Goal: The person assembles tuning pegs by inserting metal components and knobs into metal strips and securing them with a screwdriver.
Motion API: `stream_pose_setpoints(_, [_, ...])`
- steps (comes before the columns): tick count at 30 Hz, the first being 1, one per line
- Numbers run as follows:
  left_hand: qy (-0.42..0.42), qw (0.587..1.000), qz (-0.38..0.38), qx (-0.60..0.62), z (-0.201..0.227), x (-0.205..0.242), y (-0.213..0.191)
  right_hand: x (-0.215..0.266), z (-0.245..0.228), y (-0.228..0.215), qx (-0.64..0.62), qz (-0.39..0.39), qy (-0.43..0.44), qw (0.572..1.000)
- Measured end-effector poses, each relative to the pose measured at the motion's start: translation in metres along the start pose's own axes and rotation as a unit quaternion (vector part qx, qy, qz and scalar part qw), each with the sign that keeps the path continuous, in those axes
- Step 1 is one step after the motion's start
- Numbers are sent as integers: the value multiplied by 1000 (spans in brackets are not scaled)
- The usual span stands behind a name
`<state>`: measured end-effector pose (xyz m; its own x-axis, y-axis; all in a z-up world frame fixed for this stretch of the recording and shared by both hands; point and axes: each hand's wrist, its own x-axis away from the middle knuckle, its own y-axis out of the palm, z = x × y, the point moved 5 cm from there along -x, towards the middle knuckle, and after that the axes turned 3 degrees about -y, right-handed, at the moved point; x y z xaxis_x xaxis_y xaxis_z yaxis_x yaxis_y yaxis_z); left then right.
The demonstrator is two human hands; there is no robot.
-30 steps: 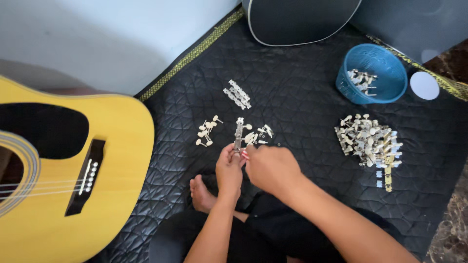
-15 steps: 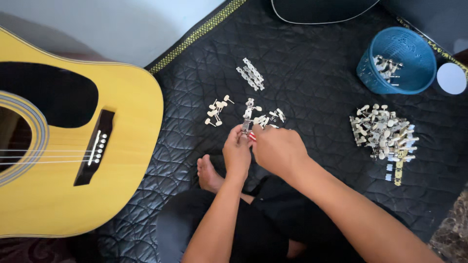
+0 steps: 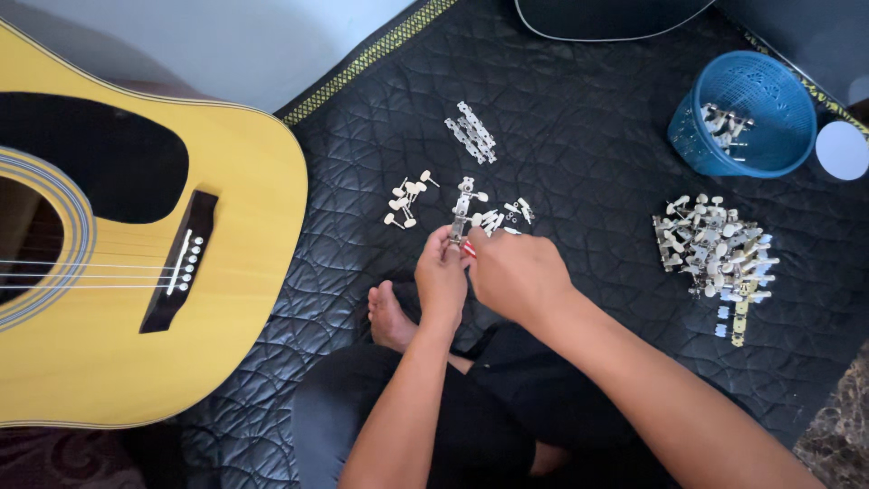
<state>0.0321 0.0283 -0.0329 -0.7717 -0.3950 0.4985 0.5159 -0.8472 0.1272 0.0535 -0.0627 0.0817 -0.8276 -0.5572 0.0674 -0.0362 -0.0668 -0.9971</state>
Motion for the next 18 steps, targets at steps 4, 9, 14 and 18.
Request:
stream_pose_setpoints(4, [-4,999,17,-35,-1,0,-3,-10,0,1,-55,-98,44,993])
stream_pose_setpoints(9, [-8,996,28,-85,-14,-8,-7,-26,8,5,-93,-159,99,978])
stream_pose_setpoints(14, [7,991,48,-128,-15,-11,-4,-19,7,8,-70,-197,48,977])
stream_pose_setpoints(18, [10,997,39,-66,-19,-16,-6,-13,-10,13,69,17,-101,992])
